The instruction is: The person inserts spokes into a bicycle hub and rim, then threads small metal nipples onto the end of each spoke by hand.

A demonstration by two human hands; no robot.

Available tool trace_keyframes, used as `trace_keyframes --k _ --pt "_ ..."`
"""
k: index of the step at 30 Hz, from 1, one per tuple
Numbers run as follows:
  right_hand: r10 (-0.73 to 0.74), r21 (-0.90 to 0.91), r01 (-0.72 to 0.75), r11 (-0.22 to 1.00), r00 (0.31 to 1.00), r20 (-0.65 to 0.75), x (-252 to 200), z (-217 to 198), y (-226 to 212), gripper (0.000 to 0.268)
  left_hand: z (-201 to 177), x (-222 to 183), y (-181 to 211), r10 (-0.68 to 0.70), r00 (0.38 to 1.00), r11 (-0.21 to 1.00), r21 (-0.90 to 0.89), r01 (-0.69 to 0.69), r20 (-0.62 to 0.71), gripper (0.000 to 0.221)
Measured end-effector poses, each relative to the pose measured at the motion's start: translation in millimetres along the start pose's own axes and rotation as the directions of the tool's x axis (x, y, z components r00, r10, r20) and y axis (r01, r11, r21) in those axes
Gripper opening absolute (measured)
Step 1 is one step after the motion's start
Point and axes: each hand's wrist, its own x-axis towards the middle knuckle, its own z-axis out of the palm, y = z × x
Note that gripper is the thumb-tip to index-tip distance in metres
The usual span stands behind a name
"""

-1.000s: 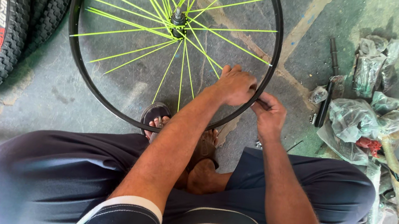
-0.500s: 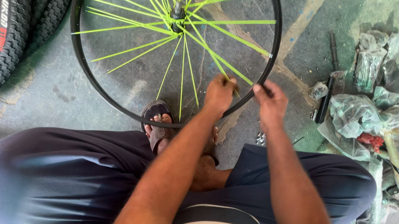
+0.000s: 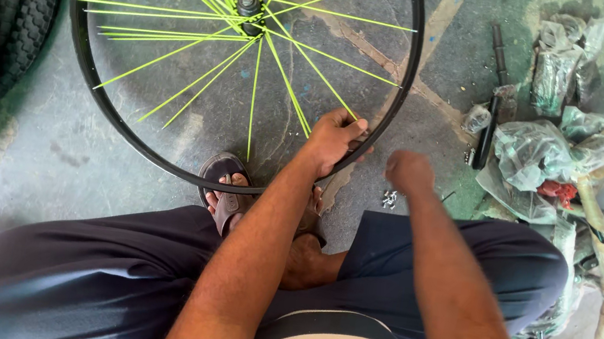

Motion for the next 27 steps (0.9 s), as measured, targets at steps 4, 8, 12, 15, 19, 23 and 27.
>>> trace_keyframes --k 4,8,12,15,19,23,27 --pt "-0.118 -0.115 0.112 0.987 0.992 -0.050 0 21 -8 0.025 3 16 -11 0.004 1.000 0.998 -0.064 -0.004 -0.004 0.015" --pt "-0.159 -0.215 0.153 0.965 0.987 -0.009 5 26 -7 0.022 4 25 -23 0.148 0.987 0.989 -0.001 -0.148 -0.064 0.010" --pt "-0.159 -0.094 0.152 0.984 0.984 -0.078 -3 17 -14 0.027 6 23 -23 0.304 0.951 0.951 0.075 -0.300 -0.051 0.010" --pt "-0.114 0.259 0.201 0.945 0.942 -0.315 -1 -4 -25 0.013 12 15 -7 0.191 0.980 0.981 -0.016 -0.192 -0.053 0.013" --pt "0.102 0.811 0.048 0.583 0.986 -0.132 -20 -54 -33 0.014 19 13 3 0.131 0.990 0.987 -0.089 -0.135 -0.048 0.013" --pt "0.103 0.978 0.192 0.078 0.975 -0.199 -45 -80 -44 0.014 22 15 3 0.160 0.986 0.983 -0.080 -0.163 -0.047 0.013" --pt "0.138 0.965 0.261 -0.029 0.957 -0.255 -50 -65 -51 0.015 24 12 4 0.145 0.986 0.987 -0.054 -0.150 -0.076 0.013"
